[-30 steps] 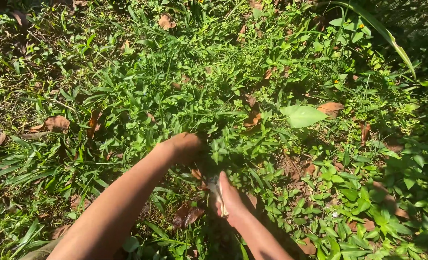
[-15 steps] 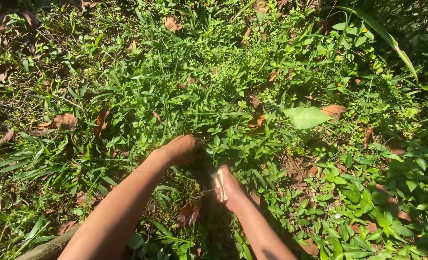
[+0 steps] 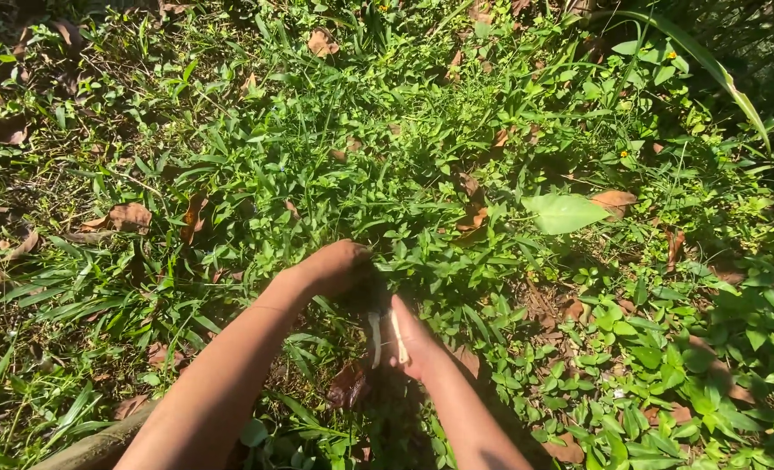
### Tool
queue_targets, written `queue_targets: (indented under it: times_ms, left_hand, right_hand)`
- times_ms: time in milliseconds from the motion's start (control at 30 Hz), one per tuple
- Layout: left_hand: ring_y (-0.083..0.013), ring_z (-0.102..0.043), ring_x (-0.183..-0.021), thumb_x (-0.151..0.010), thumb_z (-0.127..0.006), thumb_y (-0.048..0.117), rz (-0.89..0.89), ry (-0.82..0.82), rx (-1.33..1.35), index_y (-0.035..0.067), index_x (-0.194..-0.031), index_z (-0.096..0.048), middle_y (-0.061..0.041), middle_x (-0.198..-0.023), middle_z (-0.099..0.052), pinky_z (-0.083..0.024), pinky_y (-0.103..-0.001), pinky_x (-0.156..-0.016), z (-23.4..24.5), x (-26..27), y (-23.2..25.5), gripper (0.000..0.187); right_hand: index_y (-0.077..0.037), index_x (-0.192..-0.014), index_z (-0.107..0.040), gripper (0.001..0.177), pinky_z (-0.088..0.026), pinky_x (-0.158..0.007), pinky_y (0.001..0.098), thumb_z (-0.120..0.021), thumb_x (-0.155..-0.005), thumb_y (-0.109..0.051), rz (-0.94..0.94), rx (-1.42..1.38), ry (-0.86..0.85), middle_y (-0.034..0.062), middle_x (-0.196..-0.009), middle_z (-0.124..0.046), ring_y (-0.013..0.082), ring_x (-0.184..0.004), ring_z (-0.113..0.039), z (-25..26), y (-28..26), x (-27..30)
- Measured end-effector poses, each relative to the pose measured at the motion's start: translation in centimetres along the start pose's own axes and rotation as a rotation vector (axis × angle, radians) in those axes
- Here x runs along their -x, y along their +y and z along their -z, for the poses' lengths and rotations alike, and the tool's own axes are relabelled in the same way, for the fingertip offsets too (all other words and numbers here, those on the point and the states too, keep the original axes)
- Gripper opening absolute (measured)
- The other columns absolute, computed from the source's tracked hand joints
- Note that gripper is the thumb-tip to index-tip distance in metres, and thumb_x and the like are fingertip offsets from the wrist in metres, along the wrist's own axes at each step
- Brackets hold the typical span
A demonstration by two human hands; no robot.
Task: Trimming grass and weeds around a post using garden shears.
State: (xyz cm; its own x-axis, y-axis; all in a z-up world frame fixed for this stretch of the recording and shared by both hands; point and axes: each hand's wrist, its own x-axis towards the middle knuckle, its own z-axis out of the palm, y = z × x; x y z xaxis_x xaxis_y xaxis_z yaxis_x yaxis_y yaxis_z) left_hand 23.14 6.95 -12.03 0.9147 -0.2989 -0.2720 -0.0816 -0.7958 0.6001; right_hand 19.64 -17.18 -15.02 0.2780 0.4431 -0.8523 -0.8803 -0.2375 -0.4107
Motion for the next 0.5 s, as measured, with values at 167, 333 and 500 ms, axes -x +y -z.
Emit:
queue_targets:
  times_ms: [167,333,500]
  left_hand:
    - [-0.0388,-0.07,-0.086,-0.091,-0.063,0.022,0.027,0.126,0.112,0.003,-0.097,-0.066,-0.021,-0.093,-0.071,-0.057,-0.045,-0.079,0.2,0.7,-0.7,0.02]
    - [-0.0413,-0.069,-0.087,-0.091,-0.065,0.023,0.181,0.19,0.207,0.001,-0.095,-0.068,-0.023,-0.093,-0.071,-0.056,-0.046,-0.079,0.2,1.1,-0.2,0.023]
    - [-0.0431,-0.069,-0.089,-0.092,-0.065,0.024,0.168,0.206,0.194,0.001,-0.098,-0.068,-0.024,-0.094,-0.071,-0.056,-0.047,-0.08,0.5,1.6,0.1,0.024]
  right_hand:
    - [-0.014,-0.089,-0.054,0.07,-0.045,-0.043,0.0283,-0.041,-0.093,-0.083,0.045,0.165,-0.041,-0.0004,-0.062,-0.052,0.0128,-0.052,-0.051,0.3,0.8,2.0]
    - [-0.018,-0.098,-0.056,0.069,-0.043,-0.045,0.0268,-0.029,-0.085,-0.081,-0.061,0.078,-0.285,0.002,-0.073,-0.064,0.0126,-0.059,-0.059,-2.2,-3.1,6.2]
    - [-0.019,-0.102,-0.057,0.063,-0.055,-0.052,0.031,-0.027,-0.092,-0.075,-0.019,0.024,0.093,-0.0019,-0.073,-0.056,0.0105,-0.061,-0.057,-1.9,-4.3,-0.7]
